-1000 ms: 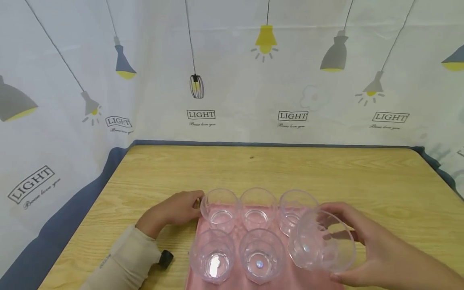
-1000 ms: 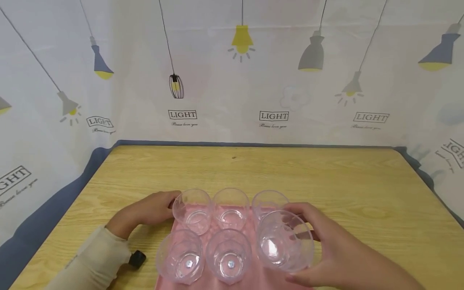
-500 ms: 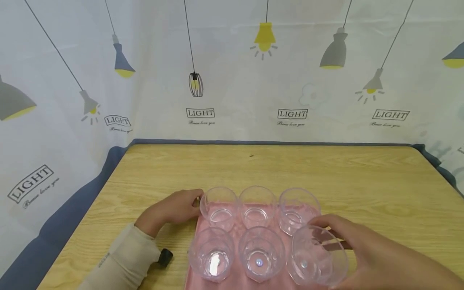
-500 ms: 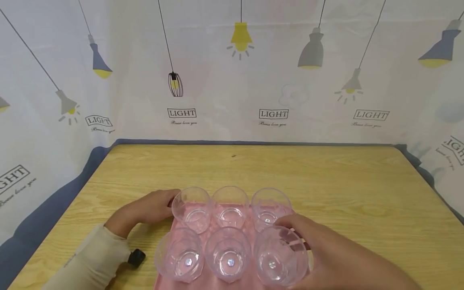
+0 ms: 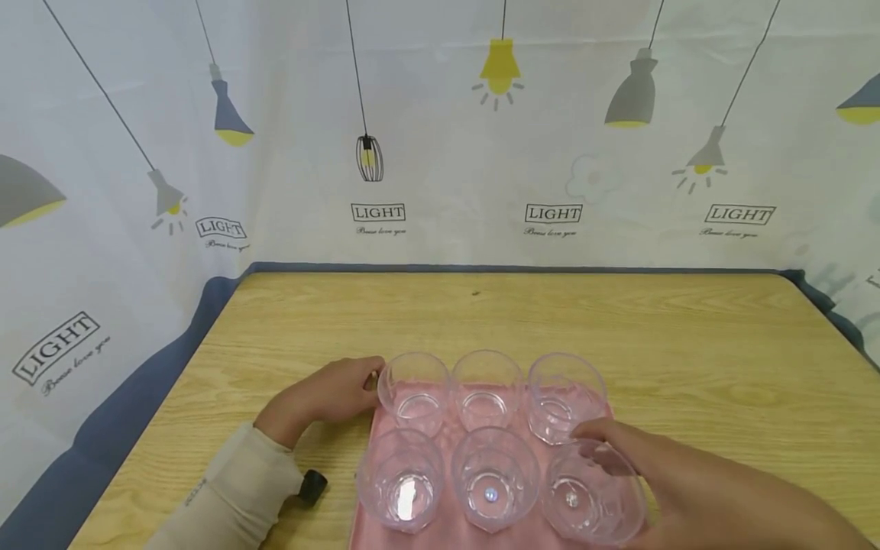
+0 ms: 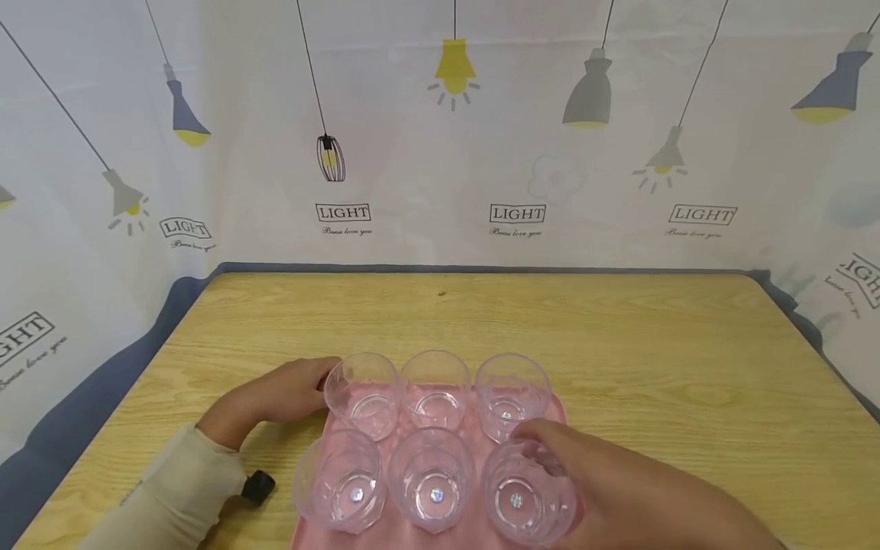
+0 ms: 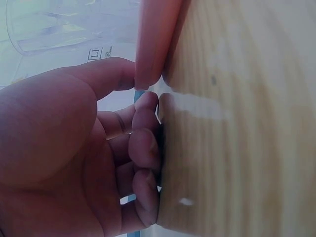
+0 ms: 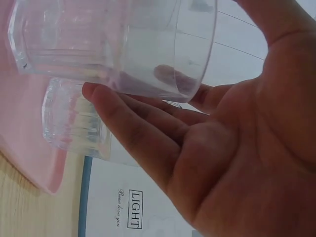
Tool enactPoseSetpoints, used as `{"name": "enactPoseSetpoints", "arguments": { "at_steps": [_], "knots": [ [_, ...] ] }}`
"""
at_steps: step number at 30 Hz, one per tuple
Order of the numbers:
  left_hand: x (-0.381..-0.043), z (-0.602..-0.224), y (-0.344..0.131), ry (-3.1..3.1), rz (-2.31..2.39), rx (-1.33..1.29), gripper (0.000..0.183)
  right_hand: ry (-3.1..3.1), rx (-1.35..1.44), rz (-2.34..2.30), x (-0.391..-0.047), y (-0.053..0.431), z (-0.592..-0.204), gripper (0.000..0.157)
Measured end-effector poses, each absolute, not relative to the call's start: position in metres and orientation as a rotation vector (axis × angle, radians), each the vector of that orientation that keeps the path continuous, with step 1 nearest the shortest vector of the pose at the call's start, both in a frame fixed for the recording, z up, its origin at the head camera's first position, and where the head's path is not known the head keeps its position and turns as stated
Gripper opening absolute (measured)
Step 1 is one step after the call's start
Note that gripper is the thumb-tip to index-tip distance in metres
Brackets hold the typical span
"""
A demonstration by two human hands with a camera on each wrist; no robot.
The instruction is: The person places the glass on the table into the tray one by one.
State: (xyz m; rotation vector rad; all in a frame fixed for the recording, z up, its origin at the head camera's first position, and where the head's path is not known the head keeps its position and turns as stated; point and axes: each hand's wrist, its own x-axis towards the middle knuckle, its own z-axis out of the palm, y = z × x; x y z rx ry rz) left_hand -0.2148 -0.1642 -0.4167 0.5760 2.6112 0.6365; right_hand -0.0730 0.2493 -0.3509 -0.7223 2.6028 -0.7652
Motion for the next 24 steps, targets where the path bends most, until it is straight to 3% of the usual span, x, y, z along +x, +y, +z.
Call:
{"name": "enactPoseSetpoints", "arguments": {
  "at_steps": [5,10,24],
  "knots": [
    [-0.216,-0.416,-0.164,2.613,0.637,0.582,0.012,2.66,-0.695,-0.715,-0.075,0.245,-0.353,0.087],
    [-0.217,-0.417,-0.164,2.616,0.644,0.577,0.013,2.621,-0.862,-0.812,-0.083,0.246,-0.363,0.083],
    [-0.218,-0.42,-0.165,2.612,0.645,0.551,0.015,2.512,-1.02,-0.946,-0.091,0.249,-0.366,0.092]
  ]
}}
